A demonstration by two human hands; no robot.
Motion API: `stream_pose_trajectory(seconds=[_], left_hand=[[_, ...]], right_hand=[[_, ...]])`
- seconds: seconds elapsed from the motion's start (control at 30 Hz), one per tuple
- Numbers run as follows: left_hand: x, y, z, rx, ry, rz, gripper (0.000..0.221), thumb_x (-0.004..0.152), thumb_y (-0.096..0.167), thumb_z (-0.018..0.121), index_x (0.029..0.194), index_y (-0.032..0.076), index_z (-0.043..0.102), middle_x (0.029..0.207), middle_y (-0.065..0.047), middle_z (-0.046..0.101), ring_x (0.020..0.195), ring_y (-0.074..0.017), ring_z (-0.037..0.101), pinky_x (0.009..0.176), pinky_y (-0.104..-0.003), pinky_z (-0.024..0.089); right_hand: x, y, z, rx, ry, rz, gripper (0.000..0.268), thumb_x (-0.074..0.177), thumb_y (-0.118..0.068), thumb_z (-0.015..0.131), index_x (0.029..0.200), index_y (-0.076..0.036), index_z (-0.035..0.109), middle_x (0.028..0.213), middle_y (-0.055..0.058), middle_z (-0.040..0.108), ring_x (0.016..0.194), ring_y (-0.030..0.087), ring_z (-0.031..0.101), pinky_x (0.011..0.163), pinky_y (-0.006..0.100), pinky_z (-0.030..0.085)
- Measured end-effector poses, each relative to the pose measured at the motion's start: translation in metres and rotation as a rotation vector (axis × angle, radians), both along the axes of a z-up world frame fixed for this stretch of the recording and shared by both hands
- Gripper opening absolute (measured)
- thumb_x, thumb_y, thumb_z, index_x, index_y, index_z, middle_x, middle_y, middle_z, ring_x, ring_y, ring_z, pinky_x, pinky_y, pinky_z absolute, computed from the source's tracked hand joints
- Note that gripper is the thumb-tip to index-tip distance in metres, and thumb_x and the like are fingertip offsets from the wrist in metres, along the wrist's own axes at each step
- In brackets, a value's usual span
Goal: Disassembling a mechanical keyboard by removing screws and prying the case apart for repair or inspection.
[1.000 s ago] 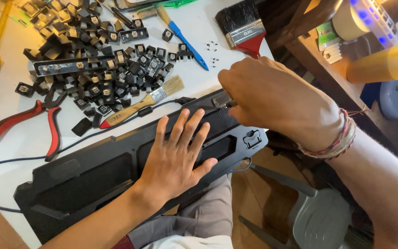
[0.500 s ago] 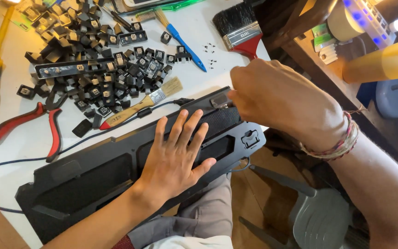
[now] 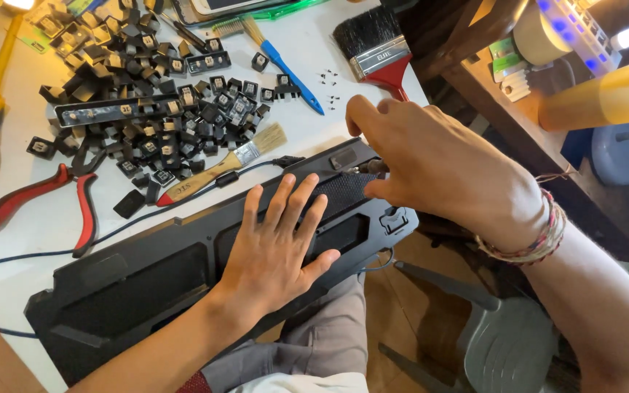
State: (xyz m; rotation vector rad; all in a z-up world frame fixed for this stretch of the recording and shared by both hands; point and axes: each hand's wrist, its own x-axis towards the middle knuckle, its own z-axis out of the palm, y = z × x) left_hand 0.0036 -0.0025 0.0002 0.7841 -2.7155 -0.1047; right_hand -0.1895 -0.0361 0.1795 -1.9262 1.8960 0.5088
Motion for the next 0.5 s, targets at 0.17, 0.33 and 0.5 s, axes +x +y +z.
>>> stream_pose_trajectory(seconds=[0.17,0.33,0.5], left_hand=[[0.000,-0.001,0.000,0.021,0.024,-0.009,0.073,0.097,0.071,0.043,0.146,0.018,0.052,0.163,-0.009,0.034,0.149,-0.0297,0.033,0.116,-0.057,0.031],[0.000,0.000,0.000,0.010,0.022,-0.005,0.073,0.097,0.071,0.043,0.145,0.018,0.053,0.163,-0.009,0.035,0.149,-0.0295,0.034,0.115,-0.056,0.031],[0.000,-0.001,0.001,-0.022,0.016,0.001,0.073,0.097,0.073,0.041,0.146,0.019,0.054,0.163,-0.009,0.035,0.148,-0.0291,0.035,0.115,-0.055,0.033]], right_hand=[[0.000,0.001,0.002,0.071,0.033,-0.098,0.031,0.092,-0.012,0.053,0.122,-0.012,0.050,0.066,0.016,0.064,0.058,0.043,0.061,0.060,0.053,0.045],[-0.020,0.013,-0.004,-0.018,-0.095,-0.051,0.053,0.068,0.003,0.057,0.119,-0.014,0.054,0.085,0.007,0.061,0.068,0.033,0.059,0.061,0.047,0.041],[-0.030,0.025,0.005,-0.065,-0.076,-0.094,0.045,0.073,-0.010,0.063,0.117,-0.017,0.056,0.072,0.006,0.061,0.068,0.030,0.058,0.064,0.046,0.042]])
